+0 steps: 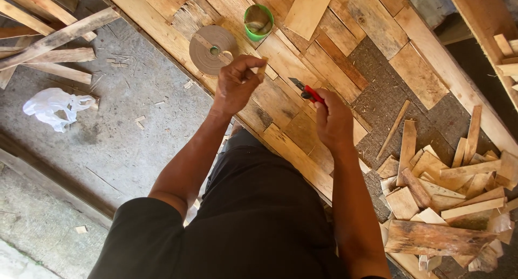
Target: The person is assembling small pieces of wood onto a panel to create a wood mosaic or decorative surface.
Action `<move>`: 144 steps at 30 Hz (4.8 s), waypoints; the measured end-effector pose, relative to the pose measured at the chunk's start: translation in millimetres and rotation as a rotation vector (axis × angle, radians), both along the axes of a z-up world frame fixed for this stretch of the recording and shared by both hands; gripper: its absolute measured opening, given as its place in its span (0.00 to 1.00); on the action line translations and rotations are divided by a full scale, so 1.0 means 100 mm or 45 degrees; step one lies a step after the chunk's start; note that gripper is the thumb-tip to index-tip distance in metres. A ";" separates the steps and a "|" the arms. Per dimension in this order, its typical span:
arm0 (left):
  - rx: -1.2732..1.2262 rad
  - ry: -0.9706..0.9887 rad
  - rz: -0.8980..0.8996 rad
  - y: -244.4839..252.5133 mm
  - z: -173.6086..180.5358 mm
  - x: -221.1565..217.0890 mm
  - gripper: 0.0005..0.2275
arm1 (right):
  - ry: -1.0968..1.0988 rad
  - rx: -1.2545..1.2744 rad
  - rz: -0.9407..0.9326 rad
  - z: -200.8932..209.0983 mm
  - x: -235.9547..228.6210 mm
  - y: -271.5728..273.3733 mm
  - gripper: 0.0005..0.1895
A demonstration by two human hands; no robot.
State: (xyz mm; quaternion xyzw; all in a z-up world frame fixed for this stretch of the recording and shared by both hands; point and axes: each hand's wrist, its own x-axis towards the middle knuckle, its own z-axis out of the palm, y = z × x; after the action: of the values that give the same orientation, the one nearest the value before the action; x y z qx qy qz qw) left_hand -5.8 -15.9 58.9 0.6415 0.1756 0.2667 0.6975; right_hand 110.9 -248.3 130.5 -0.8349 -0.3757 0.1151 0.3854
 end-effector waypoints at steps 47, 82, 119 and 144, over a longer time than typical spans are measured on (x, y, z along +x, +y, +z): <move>-0.055 0.227 -0.414 -0.60 -0.05 0.34 0.15 | -0.776 -0.464 0.118 0.23 -0.10 -0.26 0.17; -0.164 0.255 -0.532 -1.45 0.15 0.39 0.25 | 0.581 -0.894 -0.841 -1.65 -0.30 -3.51 0.11; 0.165 0.033 -0.698 -2.33 0.79 0.71 0.31 | 0.696 0.378 -0.169 -0.19 0.47 -2.04 0.05; 0.488 0.503 -0.545 -1.86 -0.30 2.14 0.27 | 0.365 0.123 -0.294 -0.59 1.95 -1.43 0.02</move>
State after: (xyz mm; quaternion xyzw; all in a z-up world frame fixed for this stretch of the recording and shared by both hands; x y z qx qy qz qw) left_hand 208.1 -202.3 29.0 0.8223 0.1153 0.0131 0.5570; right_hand 305.5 -391.0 71.5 -0.8281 -0.2238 0.1696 0.4852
